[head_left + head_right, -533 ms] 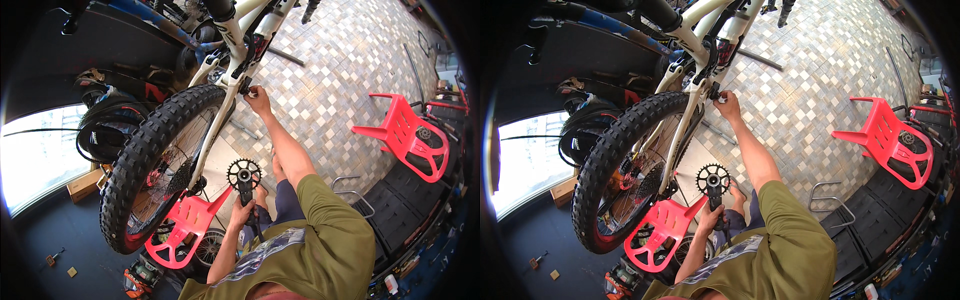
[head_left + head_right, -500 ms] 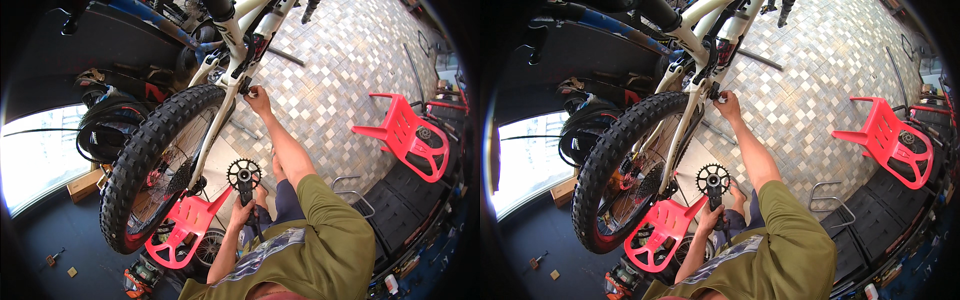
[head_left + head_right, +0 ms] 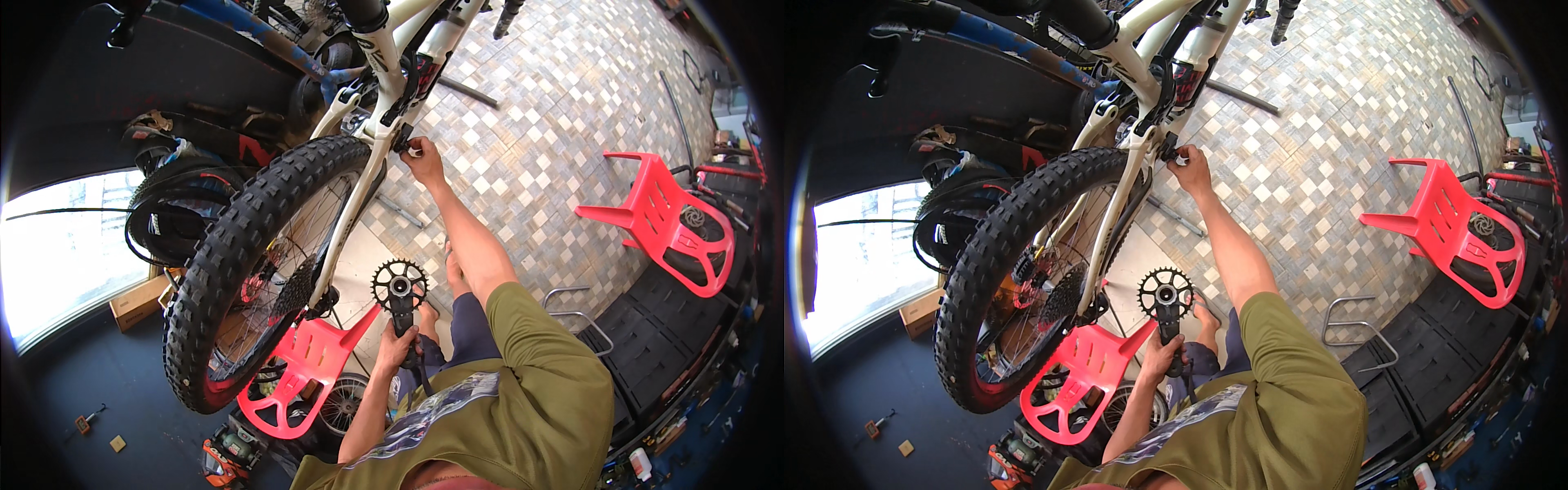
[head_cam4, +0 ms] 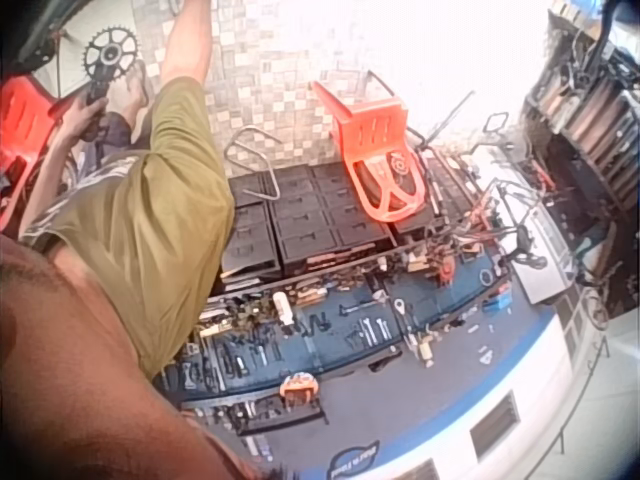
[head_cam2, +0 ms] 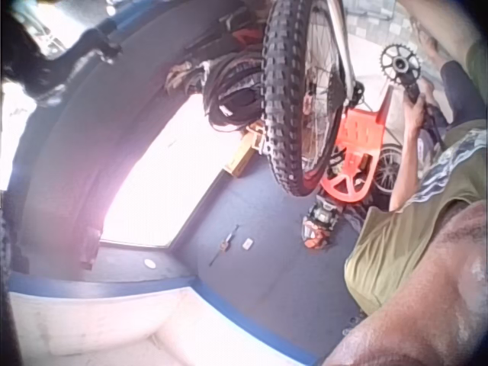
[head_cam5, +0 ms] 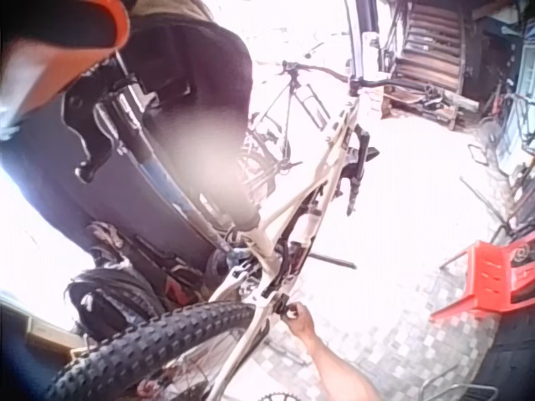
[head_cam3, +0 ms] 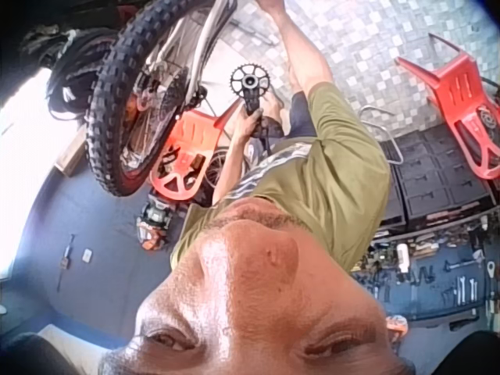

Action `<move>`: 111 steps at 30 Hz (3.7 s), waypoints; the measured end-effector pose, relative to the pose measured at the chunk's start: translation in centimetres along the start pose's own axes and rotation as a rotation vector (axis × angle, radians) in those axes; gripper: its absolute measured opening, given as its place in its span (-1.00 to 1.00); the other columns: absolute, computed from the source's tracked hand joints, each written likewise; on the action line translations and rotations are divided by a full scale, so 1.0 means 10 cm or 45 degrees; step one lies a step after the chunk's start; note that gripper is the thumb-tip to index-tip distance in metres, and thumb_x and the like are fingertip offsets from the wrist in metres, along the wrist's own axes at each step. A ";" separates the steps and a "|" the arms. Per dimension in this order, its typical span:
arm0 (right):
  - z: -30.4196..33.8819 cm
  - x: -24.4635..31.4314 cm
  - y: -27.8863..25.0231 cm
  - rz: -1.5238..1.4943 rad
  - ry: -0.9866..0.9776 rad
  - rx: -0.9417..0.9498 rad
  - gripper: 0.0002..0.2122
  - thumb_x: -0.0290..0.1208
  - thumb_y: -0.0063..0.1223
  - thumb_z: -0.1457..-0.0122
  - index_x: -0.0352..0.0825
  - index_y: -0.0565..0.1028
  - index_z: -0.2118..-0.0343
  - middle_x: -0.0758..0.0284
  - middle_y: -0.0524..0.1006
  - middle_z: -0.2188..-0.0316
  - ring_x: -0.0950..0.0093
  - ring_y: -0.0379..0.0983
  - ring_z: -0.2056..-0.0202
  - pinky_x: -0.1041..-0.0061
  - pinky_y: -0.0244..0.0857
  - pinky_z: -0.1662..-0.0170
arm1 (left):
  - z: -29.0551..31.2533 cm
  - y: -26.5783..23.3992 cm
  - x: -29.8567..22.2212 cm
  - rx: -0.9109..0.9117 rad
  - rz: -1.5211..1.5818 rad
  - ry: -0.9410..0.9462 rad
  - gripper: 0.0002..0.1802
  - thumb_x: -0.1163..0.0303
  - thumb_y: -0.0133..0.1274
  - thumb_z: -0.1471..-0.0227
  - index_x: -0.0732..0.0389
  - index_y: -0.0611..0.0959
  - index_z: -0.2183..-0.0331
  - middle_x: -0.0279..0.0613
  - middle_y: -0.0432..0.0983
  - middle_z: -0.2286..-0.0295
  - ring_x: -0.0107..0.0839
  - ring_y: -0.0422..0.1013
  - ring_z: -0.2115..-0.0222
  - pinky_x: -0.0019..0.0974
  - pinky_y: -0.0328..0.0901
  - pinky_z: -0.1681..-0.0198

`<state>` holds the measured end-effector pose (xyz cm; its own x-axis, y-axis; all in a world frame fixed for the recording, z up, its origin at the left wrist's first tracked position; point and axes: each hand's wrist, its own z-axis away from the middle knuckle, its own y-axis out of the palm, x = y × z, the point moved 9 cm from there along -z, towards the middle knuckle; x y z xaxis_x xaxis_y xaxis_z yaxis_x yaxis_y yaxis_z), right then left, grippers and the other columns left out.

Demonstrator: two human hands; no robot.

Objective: The person assembles a mountain bike by installing the front fork into the frame, then attaching the crankset to the bottom bracket using a crank installation tool and a torque wrench. The person tightens the crank bolts and checks the installation.

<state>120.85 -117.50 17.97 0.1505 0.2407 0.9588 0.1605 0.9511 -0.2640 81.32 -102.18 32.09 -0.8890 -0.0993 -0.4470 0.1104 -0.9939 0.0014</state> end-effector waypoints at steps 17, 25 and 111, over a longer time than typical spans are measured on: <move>0.04 -0.13 0.09 -0.153 0.059 0.044 -0.48 -0.27 0.39 0.02 -0.33 0.41 0.03 0.22 0.60 0.22 0.35 0.54 0.17 0.37 0.44 0.08 | -0.02 -0.01 0.03 0.002 0.006 -0.031 -0.69 0.41 0.15 -0.18 0.27 0.40 0.13 -0.23 0.48 0.52 -0.43 0.47 0.66 -0.33 0.41 0.59; 0.05 -0.08 0.07 -0.192 0.023 0.041 -0.54 -0.27 0.43 -0.02 -0.36 0.49 0.07 0.20 0.65 0.19 0.36 0.60 0.14 0.36 0.46 0.05 | -0.06 -0.03 0.06 0.006 0.003 -0.011 -0.68 0.42 0.14 -0.17 0.28 0.38 0.13 -0.22 0.48 0.53 -0.43 0.47 0.66 -0.33 0.41 0.59; 17.67 1.12 -2.55 0.551 1.919 -2.244 -0.55 -0.15 0.25 -0.12 -0.26 0.57 -0.03 0.16 0.53 -0.02 0.20 0.45 -0.09 0.24 0.40 -0.08 | 6.26 -0.37 7.46 2.308 -1.958 0.097 -0.76 0.48 0.14 -0.12 0.29 0.43 0.23 -0.23 0.46 0.62 -0.42 0.44 0.67 -0.31 0.39 0.57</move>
<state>-53.96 -104.85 53.91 0.5948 -0.7264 0.3443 0.1742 -0.3017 -0.9374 -13.22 -108.88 54.78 0.0951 0.4168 -0.9040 -0.7325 0.6443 0.2200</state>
